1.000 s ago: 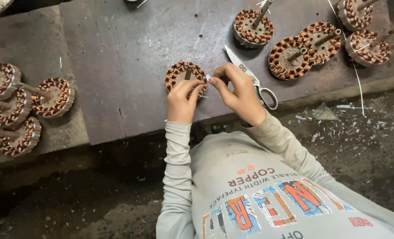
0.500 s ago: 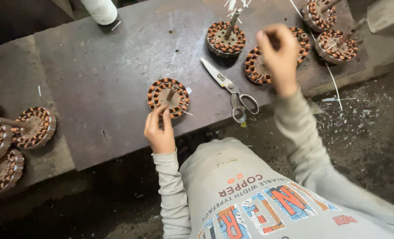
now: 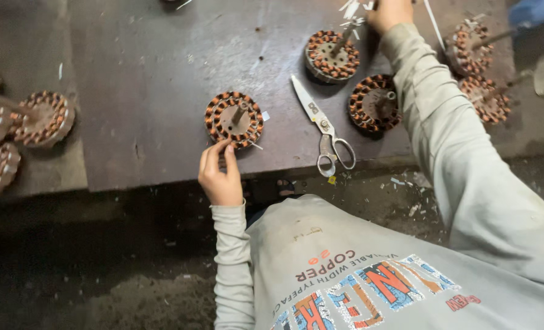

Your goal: The person inserts white plastic spacers into the slots of a copper-wound stator, then uses shears to cut a white tie and wraps it around the stator to secure the windings. The person also uses a blue pen to mark the stator.

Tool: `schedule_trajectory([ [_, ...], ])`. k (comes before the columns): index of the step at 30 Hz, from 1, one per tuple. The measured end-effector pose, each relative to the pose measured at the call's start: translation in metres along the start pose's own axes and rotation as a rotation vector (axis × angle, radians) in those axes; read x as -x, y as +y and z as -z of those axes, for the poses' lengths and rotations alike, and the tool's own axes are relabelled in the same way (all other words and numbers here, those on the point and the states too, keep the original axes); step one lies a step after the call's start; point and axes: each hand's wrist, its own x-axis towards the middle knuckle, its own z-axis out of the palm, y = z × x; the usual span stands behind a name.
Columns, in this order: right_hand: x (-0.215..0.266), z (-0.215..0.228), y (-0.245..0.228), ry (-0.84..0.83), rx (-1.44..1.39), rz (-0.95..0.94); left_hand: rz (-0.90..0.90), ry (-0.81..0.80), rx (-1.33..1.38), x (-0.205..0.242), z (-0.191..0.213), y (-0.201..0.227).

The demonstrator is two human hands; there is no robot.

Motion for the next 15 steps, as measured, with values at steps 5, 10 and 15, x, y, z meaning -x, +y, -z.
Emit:
schedule_trajectory([
  [5,-0.002,-0.004,-0.007,-0.032,-0.112,-0.022,0.007,-0.045,-0.088,-0.016,-0.015,-0.004],
  [10,0.0,-0.012,-0.002,0.027,-0.221,-0.115,-0.079,-0.166,-0.239,-0.037,-0.033,-0.008],
  [15,-0.001,-0.015,0.003,0.042,-0.265,-0.149,-0.025,-0.282,-0.278,-0.043,-0.039,-0.005],
])
